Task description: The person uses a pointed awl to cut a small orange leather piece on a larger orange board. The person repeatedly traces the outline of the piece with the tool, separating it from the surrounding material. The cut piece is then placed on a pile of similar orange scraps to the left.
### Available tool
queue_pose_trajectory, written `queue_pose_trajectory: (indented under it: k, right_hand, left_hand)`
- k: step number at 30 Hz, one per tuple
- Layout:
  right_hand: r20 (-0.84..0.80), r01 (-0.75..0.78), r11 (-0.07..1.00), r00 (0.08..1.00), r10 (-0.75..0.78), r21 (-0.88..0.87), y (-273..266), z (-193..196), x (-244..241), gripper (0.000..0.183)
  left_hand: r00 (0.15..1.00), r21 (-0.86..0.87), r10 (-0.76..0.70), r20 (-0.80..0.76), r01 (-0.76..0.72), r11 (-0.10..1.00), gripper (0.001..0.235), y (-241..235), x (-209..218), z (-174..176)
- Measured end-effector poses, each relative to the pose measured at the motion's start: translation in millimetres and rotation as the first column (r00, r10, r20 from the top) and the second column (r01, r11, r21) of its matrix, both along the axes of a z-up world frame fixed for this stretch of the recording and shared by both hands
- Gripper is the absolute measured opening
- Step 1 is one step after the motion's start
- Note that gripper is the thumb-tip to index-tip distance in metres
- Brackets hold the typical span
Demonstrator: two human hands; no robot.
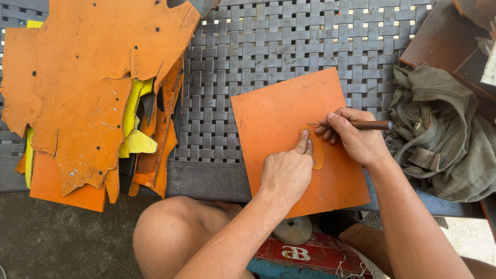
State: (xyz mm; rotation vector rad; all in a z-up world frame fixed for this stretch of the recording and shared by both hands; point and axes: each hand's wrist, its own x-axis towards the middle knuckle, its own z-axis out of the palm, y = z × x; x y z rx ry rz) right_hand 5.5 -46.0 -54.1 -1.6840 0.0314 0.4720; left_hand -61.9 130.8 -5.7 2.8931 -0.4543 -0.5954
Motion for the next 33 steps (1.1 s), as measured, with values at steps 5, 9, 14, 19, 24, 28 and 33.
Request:
queue_pose_trajectory:
  k: [5, 9, 14, 19, 24, 28, 33]
  right_hand:
    - [0.016, -0.018, 0.997, 1.0, 0.019, -0.079, 2, 5, -5, 0.029]
    - [0.046, 0.0, 0.982, 0.999, 0.009, -0.186, -1, 16, -27, 0.028]
    - [0.338, 0.232, 0.844, 0.939, -0.064, -0.484, 12, 25, -105, 0.024]
    - [0.263, 0.351, 0.856, 0.928, -0.264, -0.379, 34, 16, -157, 0.028]
    - [0.177, 0.423, 0.905, 0.895, -0.41, -0.043, 20, 7, -156, 0.028]
    - [0.215, 0.267, 0.955, 0.948, -0.236, -0.128, 25, 9, -145, 0.029]
    - [0.169, 0.206, 0.87, 0.975, -0.144, -0.447, 34, 16, -138, 0.028]
  left_hand:
    - [1.0, -0.005, 0.005, -0.003, -0.005, 1.0, 0.052, 0, 1, -1]
    - [0.999, 0.001, 0.006, -0.032, -0.006, 1.0, 0.05, 0, 2, 2]
    - [1.0, 0.008, -0.014, 0.028, 0.013, 1.0, 0.05, 0, 2, 0]
    - [1.0, 0.006, -0.025, 0.011, 0.025, 1.0, 0.043, -1, 3, -2]
    - [0.998, 0.008, -0.037, 0.058, 0.037, 0.999, 0.025, -1, 13, -6]
    - [0.991, -0.013, -0.043, 0.13, 0.045, 0.999, 0.022, -3, 30, -2]
    - [0.991, 0.054, -0.108, 0.075, 0.104, 0.993, 0.007, -12, 41, 8]
